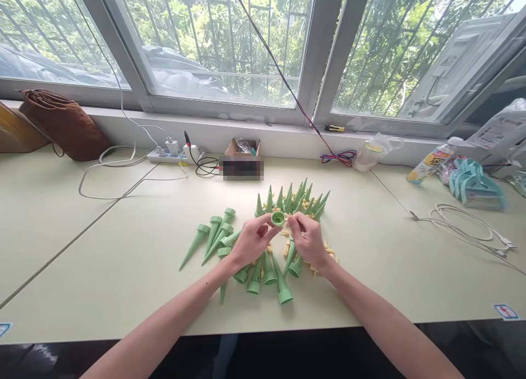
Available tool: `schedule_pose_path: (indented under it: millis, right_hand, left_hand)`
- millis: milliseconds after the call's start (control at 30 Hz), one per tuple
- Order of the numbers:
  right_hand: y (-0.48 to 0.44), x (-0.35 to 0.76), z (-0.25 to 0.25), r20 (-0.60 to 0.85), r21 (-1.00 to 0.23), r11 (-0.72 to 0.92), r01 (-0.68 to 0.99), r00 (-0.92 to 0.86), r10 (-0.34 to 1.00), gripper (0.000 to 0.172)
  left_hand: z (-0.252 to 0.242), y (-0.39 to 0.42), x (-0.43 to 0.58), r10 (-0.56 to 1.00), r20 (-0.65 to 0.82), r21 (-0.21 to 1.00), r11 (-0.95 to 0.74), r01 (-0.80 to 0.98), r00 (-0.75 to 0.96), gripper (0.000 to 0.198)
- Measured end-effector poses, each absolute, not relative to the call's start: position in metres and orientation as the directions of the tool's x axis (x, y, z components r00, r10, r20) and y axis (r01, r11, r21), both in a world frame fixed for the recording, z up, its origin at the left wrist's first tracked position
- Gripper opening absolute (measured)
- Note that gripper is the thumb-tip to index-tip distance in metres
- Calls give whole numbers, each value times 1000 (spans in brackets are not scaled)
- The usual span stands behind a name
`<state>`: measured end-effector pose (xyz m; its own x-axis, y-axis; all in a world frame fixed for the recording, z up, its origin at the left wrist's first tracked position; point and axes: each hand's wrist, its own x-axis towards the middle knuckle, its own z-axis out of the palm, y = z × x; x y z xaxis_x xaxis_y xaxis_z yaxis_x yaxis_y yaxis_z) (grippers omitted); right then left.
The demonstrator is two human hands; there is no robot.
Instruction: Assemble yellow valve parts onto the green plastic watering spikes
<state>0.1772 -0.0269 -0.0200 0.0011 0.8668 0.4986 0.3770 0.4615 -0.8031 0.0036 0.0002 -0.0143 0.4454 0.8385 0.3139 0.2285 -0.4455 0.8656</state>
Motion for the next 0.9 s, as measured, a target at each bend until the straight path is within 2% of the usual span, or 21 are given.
schedule_pose_path:
  millis: [333,500,600,900]
  right_hand:
    - [-28,179,-18,530,-798,468,380,72,845,32]
    - [-29,178,-17,550,-776,496,389,34,834,31]
    - [-29,177,-16,568,-750,532,394,-28,822,30]
    - [-29,178,-17,538,-775,517,363,-49,842,27]
  left_hand:
    - [-7,1,5,908,118,976,-181,121,403,31]
    - [-4,3,3,839,-35,999,25,27,544,63]
    - [-5,4,2,776,-98,992,123,3,623,72]
    - [-10,5,1,770,-75,992,120,-29,634,63]
